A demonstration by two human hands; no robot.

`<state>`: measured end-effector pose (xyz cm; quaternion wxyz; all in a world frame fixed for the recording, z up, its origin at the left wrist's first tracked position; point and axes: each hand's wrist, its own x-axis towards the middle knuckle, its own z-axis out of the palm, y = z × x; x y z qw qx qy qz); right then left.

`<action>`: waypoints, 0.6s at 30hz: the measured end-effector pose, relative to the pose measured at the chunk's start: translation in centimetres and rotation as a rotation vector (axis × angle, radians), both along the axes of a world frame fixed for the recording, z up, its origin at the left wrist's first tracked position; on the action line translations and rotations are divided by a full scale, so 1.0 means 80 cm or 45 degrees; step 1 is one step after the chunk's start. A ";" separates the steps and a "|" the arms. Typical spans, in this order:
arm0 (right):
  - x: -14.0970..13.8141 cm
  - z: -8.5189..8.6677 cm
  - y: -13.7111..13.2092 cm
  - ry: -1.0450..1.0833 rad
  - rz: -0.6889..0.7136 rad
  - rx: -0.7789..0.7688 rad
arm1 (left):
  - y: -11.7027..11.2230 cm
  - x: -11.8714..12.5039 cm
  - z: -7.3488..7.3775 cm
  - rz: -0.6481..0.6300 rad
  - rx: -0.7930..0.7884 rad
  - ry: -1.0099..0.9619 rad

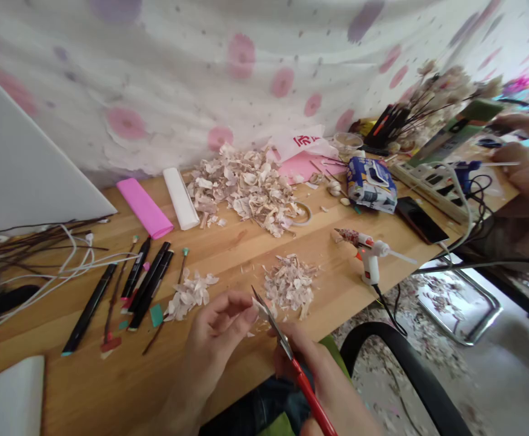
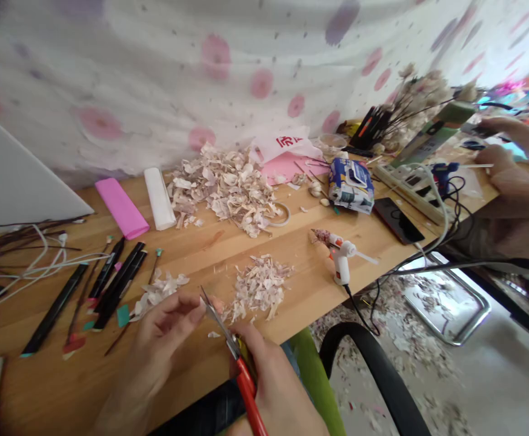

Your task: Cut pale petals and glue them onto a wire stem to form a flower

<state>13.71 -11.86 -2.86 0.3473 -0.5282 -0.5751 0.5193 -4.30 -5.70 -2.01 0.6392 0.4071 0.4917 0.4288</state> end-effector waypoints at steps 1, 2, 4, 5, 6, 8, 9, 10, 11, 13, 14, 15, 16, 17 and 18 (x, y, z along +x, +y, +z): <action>0.000 0.001 0.000 0.001 0.002 0.005 | 0.000 -0.001 0.000 -0.009 -0.002 -0.003; 0.000 0.002 0.001 0.002 0.006 0.009 | 0.000 -0.001 -0.001 -0.016 -0.004 -0.010; -0.001 0.004 0.003 -0.005 0.025 -0.007 | 0.001 -0.002 -0.001 -0.022 -0.007 -0.026; -0.002 0.004 0.004 -0.012 0.034 -0.017 | 0.001 -0.002 -0.001 -0.018 -0.008 -0.028; -0.003 0.003 0.005 -0.013 0.032 -0.026 | 0.001 -0.001 0.000 -0.009 -0.010 -0.026; -0.004 -0.003 0.007 0.017 -0.005 -0.034 | 0.001 0.000 0.001 0.014 -0.018 -0.033; -0.004 -0.008 0.007 0.048 -0.030 -0.049 | 0.002 0.002 0.002 0.038 -0.023 -0.048; -0.004 -0.012 0.006 0.094 -0.064 -0.073 | 0.002 0.003 0.003 0.068 -0.029 -0.067; -0.002 -0.016 0.005 0.156 -0.089 -0.110 | 0.002 0.003 0.003 0.104 -0.037 -0.092; 0.002 -0.020 0.001 0.353 -0.118 -0.194 | 0.004 0.001 0.002 0.188 -0.055 -0.136; 0.005 -0.020 -0.001 0.481 -0.117 -0.233 | 0.006 -0.003 0.001 0.235 -0.062 -0.144; 0.009 -0.019 -0.001 0.613 -0.108 -0.271 | 0.008 -0.010 -0.002 0.275 -0.061 -0.142; 0.013 -0.017 -0.001 0.725 -0.099 -0.303 | 0.010 -0.019 -0.005 0.313 -0.051 -0.131; 0.017 -0.014 0.000 0.795 -0.073 -0.351 | 0.012 -0.030 -0.009 0.353 -0.033 -0.110; 0.022 -0.012 0.003 0.827 -0.062 -0.401 | 0.014 -0.043 -0.013 0.395 -0.004 -0.076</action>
